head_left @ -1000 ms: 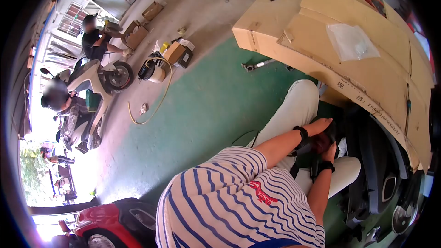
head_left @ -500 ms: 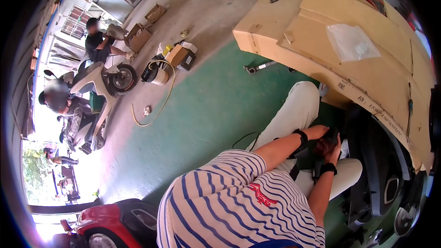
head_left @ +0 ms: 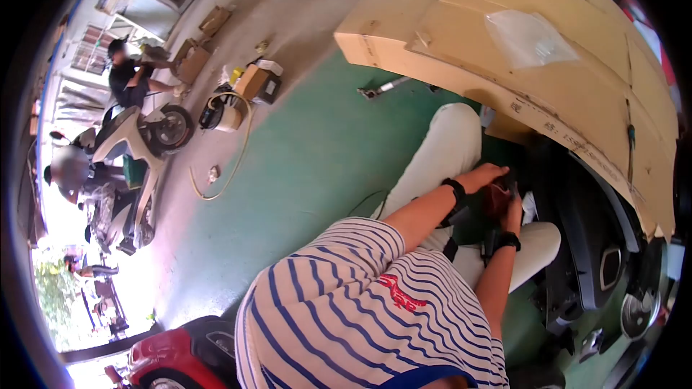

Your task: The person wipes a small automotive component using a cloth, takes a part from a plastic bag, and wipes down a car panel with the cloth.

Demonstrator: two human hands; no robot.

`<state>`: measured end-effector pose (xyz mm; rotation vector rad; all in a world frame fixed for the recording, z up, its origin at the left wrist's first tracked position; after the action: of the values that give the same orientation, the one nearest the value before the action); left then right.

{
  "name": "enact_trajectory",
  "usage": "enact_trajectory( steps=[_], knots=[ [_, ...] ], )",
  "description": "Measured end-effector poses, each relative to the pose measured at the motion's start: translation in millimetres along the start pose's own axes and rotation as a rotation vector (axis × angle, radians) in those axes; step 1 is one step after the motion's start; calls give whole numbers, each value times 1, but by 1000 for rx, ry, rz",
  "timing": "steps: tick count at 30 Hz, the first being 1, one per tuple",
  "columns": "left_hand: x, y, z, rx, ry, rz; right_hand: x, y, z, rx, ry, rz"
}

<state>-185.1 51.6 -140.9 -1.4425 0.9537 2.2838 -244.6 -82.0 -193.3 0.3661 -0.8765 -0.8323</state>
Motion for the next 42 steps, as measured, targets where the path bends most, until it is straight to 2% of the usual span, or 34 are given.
enact_trajectory(
  steps=[2,3,5,7,10,13,15,17,19,21,26,28,32,35,37,38,40,42],
  knots=[
    [20,-12,-13,-17,17,-141,6,-3,5,1,-157,365],
    [4,-4,-1,-56,5,-83,10,14,20,31,-232,596],
    [-9,-3,6,-40,-65,-44,-4,1,7,50,-151,304],
    [5,-6,-6,-93,-77,54,-1,16,20,6,-125,326],
    [4,-8,-6,-62,-60,229,-3,6,7,9,-145,302],
    [10,-9,-11,-115,-69,275,0,8,8,-117,-196,401],
    [9,-12,-11,-148,-74,289,10,24,18,-6,-685,523],
    [16,-17,-13,-144,-103,289,18,29,25,-37,-756,593],
    [13,-16,-11,-45,-83,338,23,37,33,48,-880,724],
    [12,-14,-12,-275,-107,347,23,39,39,42,-879,746],
    [25,-29,-21,-234,-120,498,16,38,41,73,-855,750],
    [28,-31,-23,-336,-148,480,14,39,40,34,-635,799],
    [28,-31,-23,-352,-171,481,16,39,44,40,-620,761],
    [30,-32,-20,-412,-245,476,20,38,43,83,-692,721],
    [30,-32,-16,-302,-214,359,22,33,42,-77,-695,796],
    [32,-31,-15,-298,-218,360,21,32,41,-83,-694,797],
    [38,-29,-12,-293,-298,-8,24,30,42,-237,-766,758],
    [35,-25,-11,-309,-264,-109,25,28,40,-247,-723,707]
  ],
)
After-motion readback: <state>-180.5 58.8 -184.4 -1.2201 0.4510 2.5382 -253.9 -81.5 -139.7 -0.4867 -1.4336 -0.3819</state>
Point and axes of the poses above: each hand's wrist, its own z-axis away from the middle knuckle, its own y-axis out of the palm, x = y × z, the point moved 3 cm from there along -z, towards the middle knuckle, and after that the axes turned 11 degrees about -z, right-handed, at the moved point
